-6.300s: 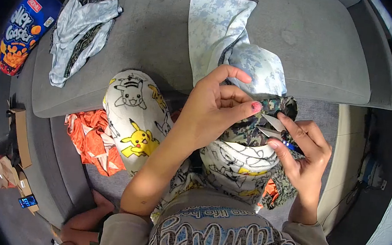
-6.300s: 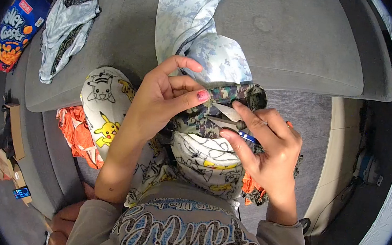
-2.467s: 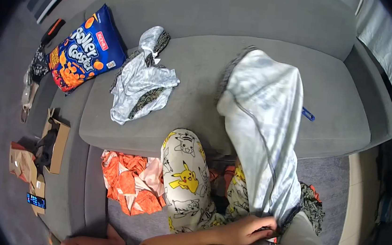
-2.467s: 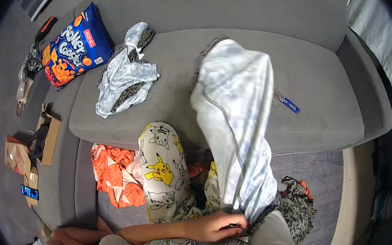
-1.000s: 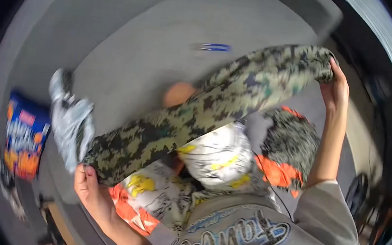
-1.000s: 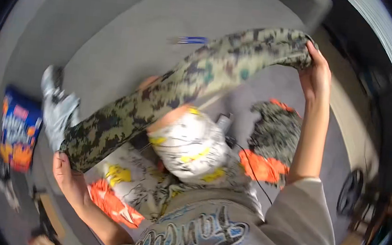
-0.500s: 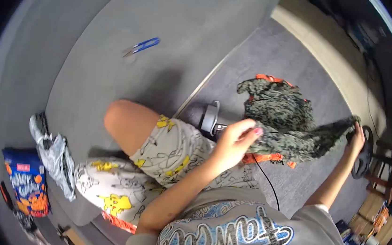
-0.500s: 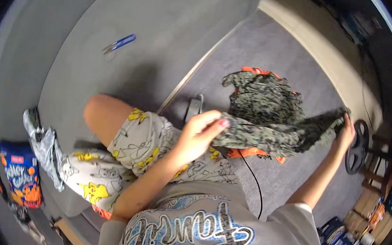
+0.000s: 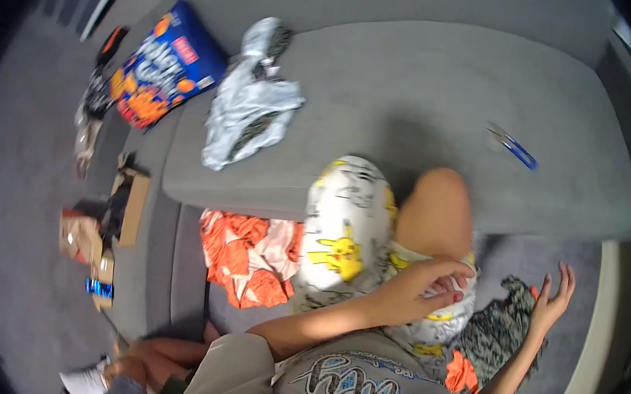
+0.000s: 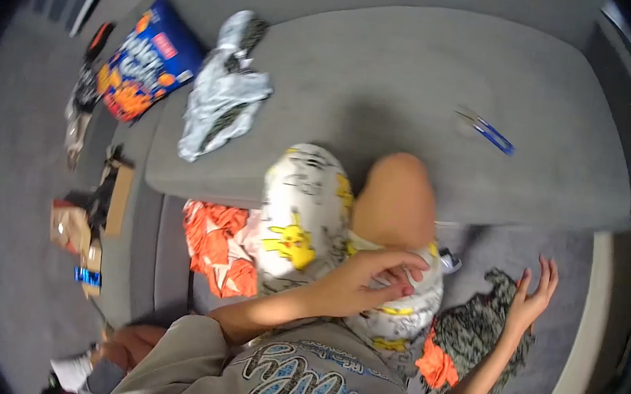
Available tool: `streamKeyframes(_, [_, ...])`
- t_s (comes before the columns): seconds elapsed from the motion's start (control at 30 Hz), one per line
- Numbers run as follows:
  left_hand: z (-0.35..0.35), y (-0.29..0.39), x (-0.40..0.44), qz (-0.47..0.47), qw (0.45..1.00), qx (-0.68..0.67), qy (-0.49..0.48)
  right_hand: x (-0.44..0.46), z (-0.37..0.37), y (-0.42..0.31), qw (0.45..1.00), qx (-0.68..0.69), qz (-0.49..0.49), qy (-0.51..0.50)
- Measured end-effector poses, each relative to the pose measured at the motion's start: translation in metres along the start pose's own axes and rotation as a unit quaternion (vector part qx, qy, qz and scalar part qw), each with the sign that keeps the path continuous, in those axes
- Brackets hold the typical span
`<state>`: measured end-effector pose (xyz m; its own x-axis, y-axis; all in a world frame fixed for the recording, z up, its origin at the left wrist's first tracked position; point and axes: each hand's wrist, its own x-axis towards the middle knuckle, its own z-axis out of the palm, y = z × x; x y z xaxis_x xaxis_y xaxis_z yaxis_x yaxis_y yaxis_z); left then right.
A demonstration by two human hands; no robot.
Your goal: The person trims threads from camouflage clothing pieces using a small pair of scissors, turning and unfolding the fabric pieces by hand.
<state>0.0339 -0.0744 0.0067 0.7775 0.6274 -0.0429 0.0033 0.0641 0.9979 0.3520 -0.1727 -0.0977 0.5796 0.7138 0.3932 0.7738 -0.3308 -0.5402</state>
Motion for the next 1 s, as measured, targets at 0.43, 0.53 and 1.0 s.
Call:
streamKeyframes(0.43, [-0.095,0.045,-0.183,-0.215,0.95,0.085,-0.21,0.147,0.146,-0.133,0.979,-0.091,-0.176,-0.043])
streamKeyframes(0.53, [-0.098,0.041,-0.173,-0.198,0.945,0.1,-0.242,0.147,0.144,-0.134,0.976,-0.069,-0.199,-0.058])
streamKeyframes(1.0, [-0.079,0.072,-0.141,-0.118,0.847,0.44,-0.275,0.142,0.14,-0.129,0.963,-0.05,-0.255,-0.075])
